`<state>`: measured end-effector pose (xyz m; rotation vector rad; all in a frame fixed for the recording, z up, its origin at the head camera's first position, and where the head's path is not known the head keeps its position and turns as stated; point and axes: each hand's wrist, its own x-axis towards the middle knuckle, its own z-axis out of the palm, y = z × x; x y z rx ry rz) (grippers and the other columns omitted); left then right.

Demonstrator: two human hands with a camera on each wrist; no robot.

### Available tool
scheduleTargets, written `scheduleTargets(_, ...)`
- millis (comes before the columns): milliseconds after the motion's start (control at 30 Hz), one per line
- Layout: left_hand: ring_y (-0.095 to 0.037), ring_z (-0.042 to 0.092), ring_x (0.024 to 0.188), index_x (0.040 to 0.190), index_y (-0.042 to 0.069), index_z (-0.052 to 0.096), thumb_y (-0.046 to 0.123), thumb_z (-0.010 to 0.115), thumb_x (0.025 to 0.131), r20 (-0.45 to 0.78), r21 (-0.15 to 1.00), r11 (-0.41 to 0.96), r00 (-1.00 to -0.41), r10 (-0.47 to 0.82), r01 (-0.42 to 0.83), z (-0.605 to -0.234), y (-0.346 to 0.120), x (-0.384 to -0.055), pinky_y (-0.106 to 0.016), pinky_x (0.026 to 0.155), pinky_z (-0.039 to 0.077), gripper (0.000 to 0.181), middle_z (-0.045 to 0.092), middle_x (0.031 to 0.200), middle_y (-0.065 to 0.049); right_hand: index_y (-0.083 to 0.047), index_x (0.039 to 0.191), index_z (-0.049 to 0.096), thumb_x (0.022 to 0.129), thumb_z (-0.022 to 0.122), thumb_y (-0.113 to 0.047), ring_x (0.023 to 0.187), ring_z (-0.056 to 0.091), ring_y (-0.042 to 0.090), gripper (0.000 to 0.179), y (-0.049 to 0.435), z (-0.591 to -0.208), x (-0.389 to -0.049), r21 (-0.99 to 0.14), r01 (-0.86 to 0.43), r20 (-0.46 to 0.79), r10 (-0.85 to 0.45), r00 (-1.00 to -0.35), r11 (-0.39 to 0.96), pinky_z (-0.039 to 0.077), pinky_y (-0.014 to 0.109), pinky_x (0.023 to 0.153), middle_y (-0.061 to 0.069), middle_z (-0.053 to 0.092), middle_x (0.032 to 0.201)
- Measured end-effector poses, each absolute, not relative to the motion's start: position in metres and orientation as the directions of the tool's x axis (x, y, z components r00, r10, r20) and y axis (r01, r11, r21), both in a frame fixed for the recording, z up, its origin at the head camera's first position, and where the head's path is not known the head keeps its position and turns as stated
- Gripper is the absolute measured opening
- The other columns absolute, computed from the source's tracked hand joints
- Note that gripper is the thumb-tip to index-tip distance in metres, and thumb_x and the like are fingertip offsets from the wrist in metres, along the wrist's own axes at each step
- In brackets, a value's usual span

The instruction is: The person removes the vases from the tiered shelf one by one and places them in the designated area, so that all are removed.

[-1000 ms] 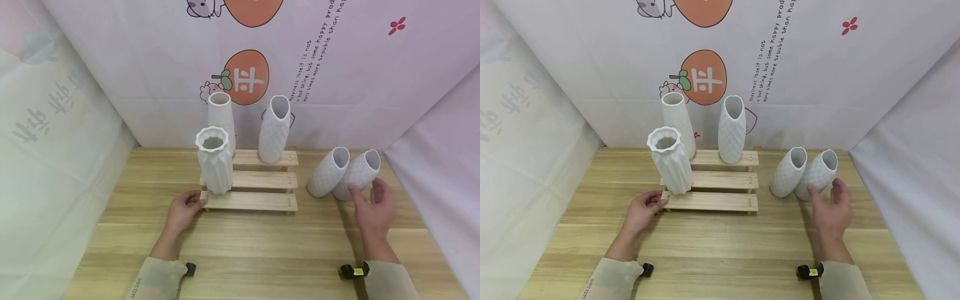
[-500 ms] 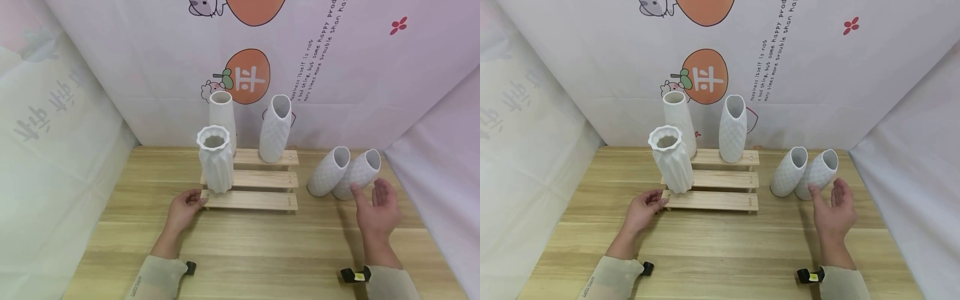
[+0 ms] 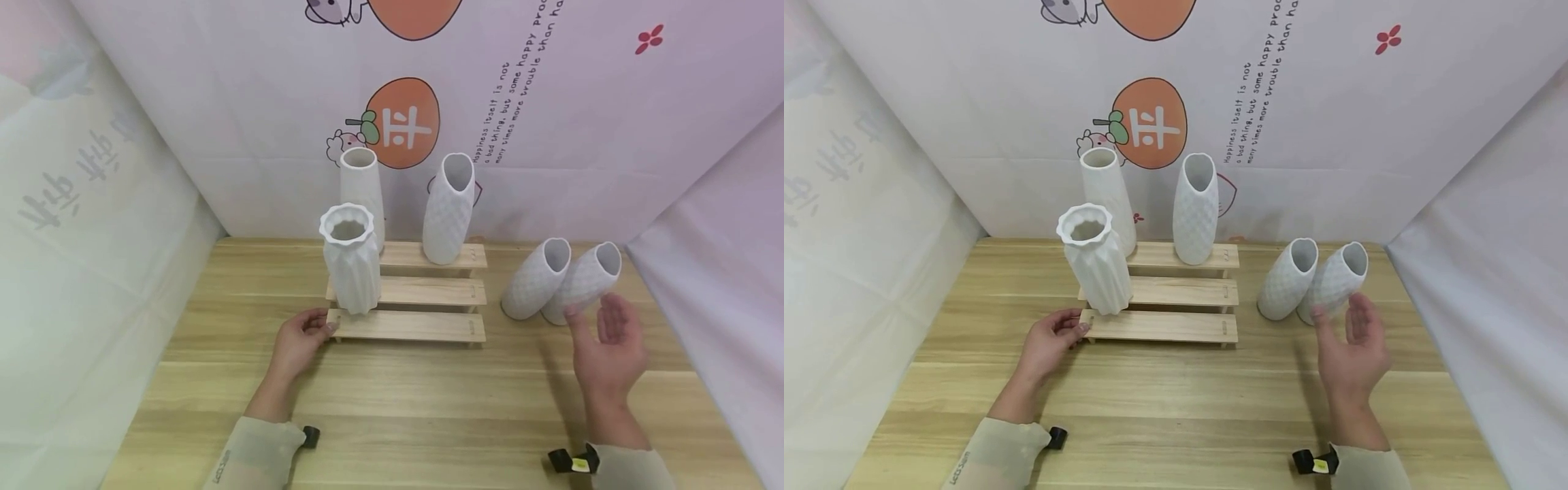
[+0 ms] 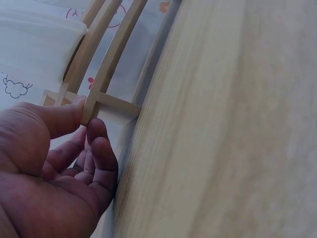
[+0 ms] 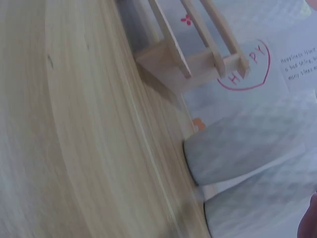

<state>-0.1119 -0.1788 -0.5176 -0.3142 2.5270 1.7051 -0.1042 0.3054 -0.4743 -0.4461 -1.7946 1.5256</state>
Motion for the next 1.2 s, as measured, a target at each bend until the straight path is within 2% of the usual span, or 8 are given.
scheduleTargets(267, -0.024, 0.07, 0.104, 0.132, 0.005, 0.067, 0.023, 0.079, 0.094, -0.173, 0.908, 0.362, -0.976, -0.131, -0.21, -0.518, -0.18, -0.112, -0.025, 0.084, 0.057, 0.044, 0.07, 0.116, -0.011, -0.001, 0.13, 0.068, 0.073, 0.091, 0.006, 0.126, 0.064, 0.024, 0.062, 0.29, -0.475, -0.1, -0.942, -0.247, 0.337, 0.651, -0.681, 0.229, 0.049, 0.029, 0.106, 0.017, 0.069, 0.129)
scheduleTargets(500, -0.025, 0.069, 0.105, 0.132, 0.003, 0.066, 0.022, 0.078, 0.094, -0.18, 0.915, 0.344, -0.976, -0.125, -0.213, -0.516, -0.179, -0.108, -0.025, 0.084, 0.058, 0.044, 0.07, 0.117, -0.012, -0.003, 0.132, 0.068, 0.075, 0.091, 0.004, 0.124, 0.065, 0.025, 0.062, 0.278, -0.474, -0.095, -0.92, -0.263, 0.39, 0.613, -0.687, 0.29, 0.051, 0.027, 0.103, 0.019, 0.069, 0.129)
scheduleTargets(733, -0.025, 0.07, 0.103, 0.132, 0.003, 0.067, 0.022, 0.079, 0.094, -0.171, 0.916, 0.344, -0.977, -0.127, -0.205, -0.516, -0.179, -0.108, -0.024, 0.081, 0.058, 0.044, 0.07, 0.116, -0.012, 0.003, 0.13, 0.067, 0.072, 0.086, 0.015, 0.123, 0.066, 0.028, 0.062, 0.264, -0.47, -0.092, -0.906, -0.349, 0.422, 0.575, -0.701, 0.239, 0.051, 0.028, 0.103, 0.023, 0.069, 0.127)
scheduleTargets(967, -0.024, 0.07, 0.102, 0.132, 0.002, 0.067, 0.022, 0.079, 0.094, -0.17, 0.916, 0.345, -0.977, -0.128, -0.205, -0.518, -0.179, -0.109, -0.024, 0.081, 0.057, 0.044, 0.07, 0.115, -0.012, 0.011, 0.128, 0.065, 0.069, 0.084, 0.021, 0.121, 0.067, 0.023, 0.063, 0.252, -0.469, -0.092, -0.886, -0.419, 0.456, 0.538, -0.709, 0.198, 0.051, 0.029, 0.103, 0.016, 0.072, 0.122)
scheduleTargets(1200, -0.024, 0.07, 0.102, 0.132, 0.002, 0.067, 0.022, 0.079, 0.094, -0.173, 0.918, 0.34, -0.977, -0.125, -0.206, -0.519, -0.179, -0.111, -0.024, 0.082, 0.058, 0.044, 0.07, 0.115, -0.012, 0.015, 0.129, 0.062, 0.07, 0.081, 0.026, 0.124, 0.066, 0.026, 0.063, 0.241, -0.468, -0.091, -0.851, -0.511, 0.5, 0.482, -0.719, 0.122, 0.049, 0.03, 0.106, 0.028, 0.068, 0.125)
